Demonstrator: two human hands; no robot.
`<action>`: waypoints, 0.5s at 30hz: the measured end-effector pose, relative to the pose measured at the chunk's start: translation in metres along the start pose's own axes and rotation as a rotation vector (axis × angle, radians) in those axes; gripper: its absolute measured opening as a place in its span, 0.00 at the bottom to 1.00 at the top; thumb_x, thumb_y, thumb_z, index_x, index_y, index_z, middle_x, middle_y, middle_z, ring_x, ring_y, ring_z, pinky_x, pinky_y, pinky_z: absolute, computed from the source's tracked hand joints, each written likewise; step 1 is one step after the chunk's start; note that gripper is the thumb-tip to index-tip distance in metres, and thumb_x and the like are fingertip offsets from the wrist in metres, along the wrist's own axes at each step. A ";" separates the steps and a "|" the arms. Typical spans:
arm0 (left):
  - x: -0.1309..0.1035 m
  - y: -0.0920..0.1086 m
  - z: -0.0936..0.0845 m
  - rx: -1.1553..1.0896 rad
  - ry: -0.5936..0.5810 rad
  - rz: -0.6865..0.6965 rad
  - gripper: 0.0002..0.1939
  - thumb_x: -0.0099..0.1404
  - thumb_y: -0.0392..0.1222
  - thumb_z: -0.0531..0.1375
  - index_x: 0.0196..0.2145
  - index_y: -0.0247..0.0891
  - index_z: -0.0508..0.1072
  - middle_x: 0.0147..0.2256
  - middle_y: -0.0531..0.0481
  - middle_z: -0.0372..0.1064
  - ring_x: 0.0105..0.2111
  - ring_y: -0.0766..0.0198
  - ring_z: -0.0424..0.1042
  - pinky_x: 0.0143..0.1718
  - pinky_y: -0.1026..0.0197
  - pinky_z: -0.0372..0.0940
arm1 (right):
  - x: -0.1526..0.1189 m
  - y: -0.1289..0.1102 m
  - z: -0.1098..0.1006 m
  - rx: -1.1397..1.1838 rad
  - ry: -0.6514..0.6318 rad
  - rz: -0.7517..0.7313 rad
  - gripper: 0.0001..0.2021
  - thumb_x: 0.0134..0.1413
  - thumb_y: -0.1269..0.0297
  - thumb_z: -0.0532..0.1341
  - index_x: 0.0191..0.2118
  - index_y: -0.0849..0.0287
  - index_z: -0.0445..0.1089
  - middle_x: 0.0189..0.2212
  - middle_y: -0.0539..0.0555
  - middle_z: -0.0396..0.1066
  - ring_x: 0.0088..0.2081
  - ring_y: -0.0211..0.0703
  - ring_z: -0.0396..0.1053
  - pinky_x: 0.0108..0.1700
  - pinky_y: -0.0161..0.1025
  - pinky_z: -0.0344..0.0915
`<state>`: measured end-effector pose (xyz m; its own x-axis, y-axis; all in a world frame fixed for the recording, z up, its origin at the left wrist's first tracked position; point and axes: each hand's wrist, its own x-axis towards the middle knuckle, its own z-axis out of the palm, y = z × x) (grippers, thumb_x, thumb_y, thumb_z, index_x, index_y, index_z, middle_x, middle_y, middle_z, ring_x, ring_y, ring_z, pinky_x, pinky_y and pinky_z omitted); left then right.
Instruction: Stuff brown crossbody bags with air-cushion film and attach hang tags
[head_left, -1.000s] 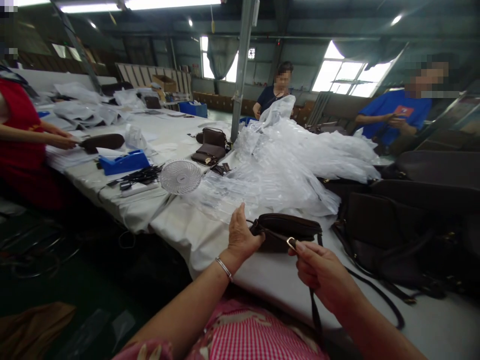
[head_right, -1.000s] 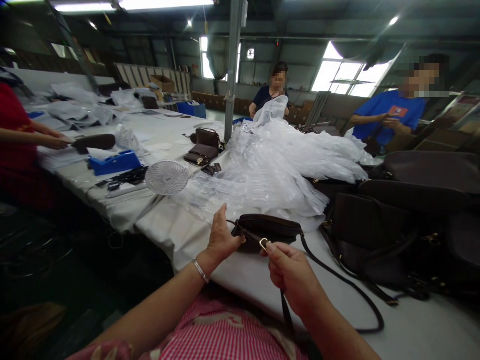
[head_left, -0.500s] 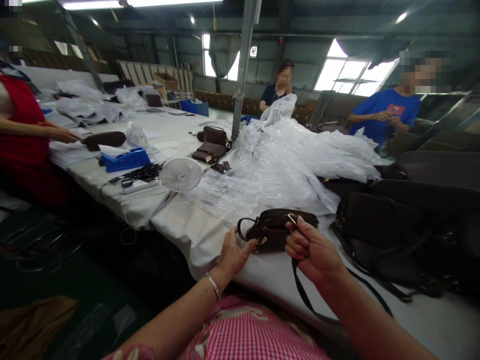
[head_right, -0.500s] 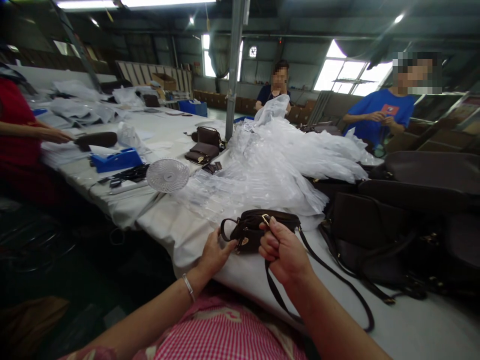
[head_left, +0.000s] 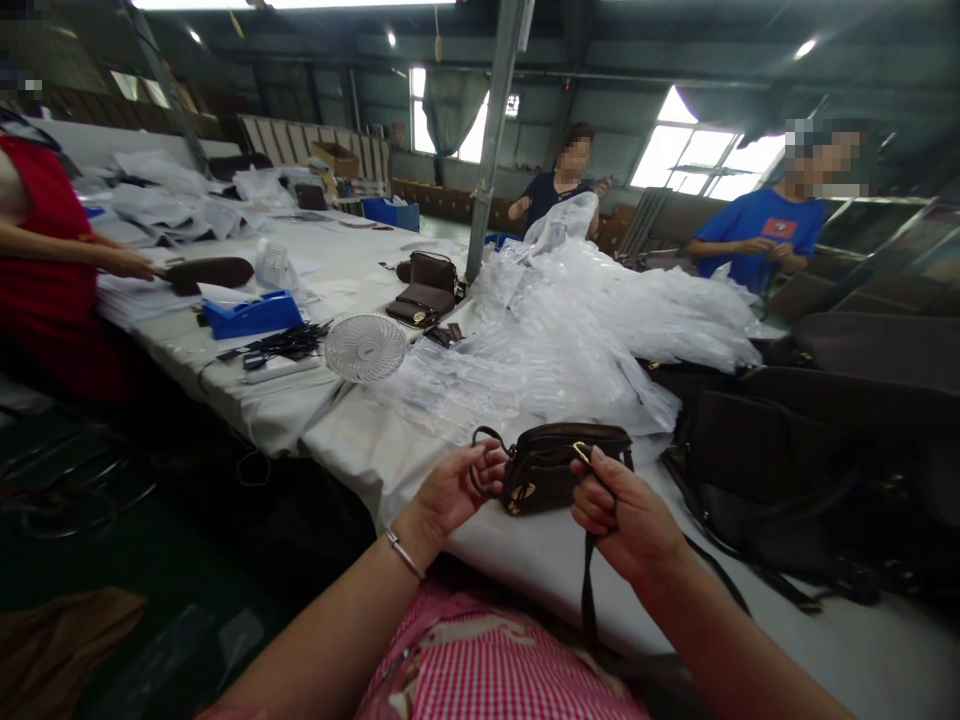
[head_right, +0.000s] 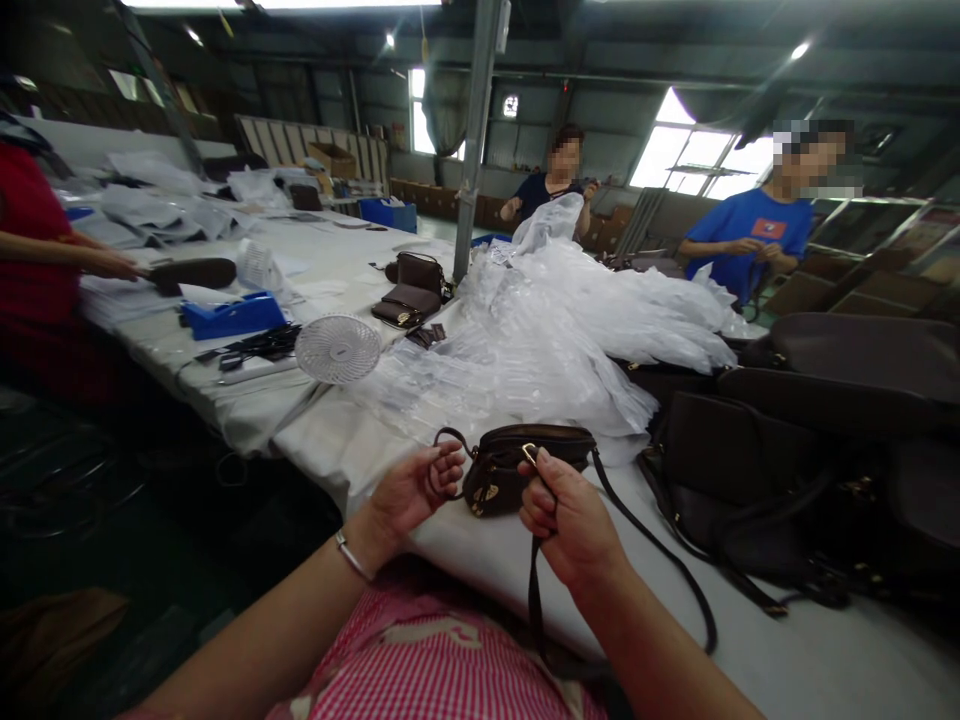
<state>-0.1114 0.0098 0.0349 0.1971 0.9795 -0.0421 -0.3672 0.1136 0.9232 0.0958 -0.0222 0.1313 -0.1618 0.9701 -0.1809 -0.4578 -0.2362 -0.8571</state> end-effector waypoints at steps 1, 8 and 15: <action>-0.006 0.000 -0.003 -0.027 -0.063 0.075 0.23 0.61 0.51 0.58 0.51 0.38 0.68 0.51 0.37 0.70 0.46 0.55 0.74 0.45 0.53 0.71 | -0.001 0.001 -0.004 0.008 0.014 0.006 0.17 0.49 0.52 0.71 0.30 0.64 0.73 0.14 0.39 0.45 0.16 0.26 0.37 0.16 0.27 0.42; -0.016 -0.027 -0.009 0.834 -0.025 0.647 0.16 0.54 0.38 0.64 0.42 0.37 0.73 0.40 0.43 0.71 0.43 0.54 0.71 0.50 0.50 0.67 | -0.004 0.002 -0.007 0.002 0.014 -0.018 0.18 0.48 0.52 0.71 0.30 0.65 0.74 0.14 0.39 0.45 0.16 0.25 0.38 0.16 0.27 0.41; 0.016 -0.031 0.027 0.737 0.181 0.525 0.19 0.60 0.50 0.65 0.46 0.38 0.75 0.40 0.44 0.74 0.43 0.53 0.72 0.48 0.53 0.68 | -0.018 0.012 0.005 -0.080 -0.030 0.002 0.18 0.50 0.50 0.70 0.30 0.63 0.72 0.14 0.39 0.45 0.16 0.26 0.39 0.17 0.28 0.40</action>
<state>-0.0718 0.0176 0.0158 0.0006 0.8934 0.4493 0.3142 -0.4267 0.8480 0.0892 -0.0427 0.1267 -0.1892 0.9673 -0.1688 -0.3866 -0.2314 -0.8927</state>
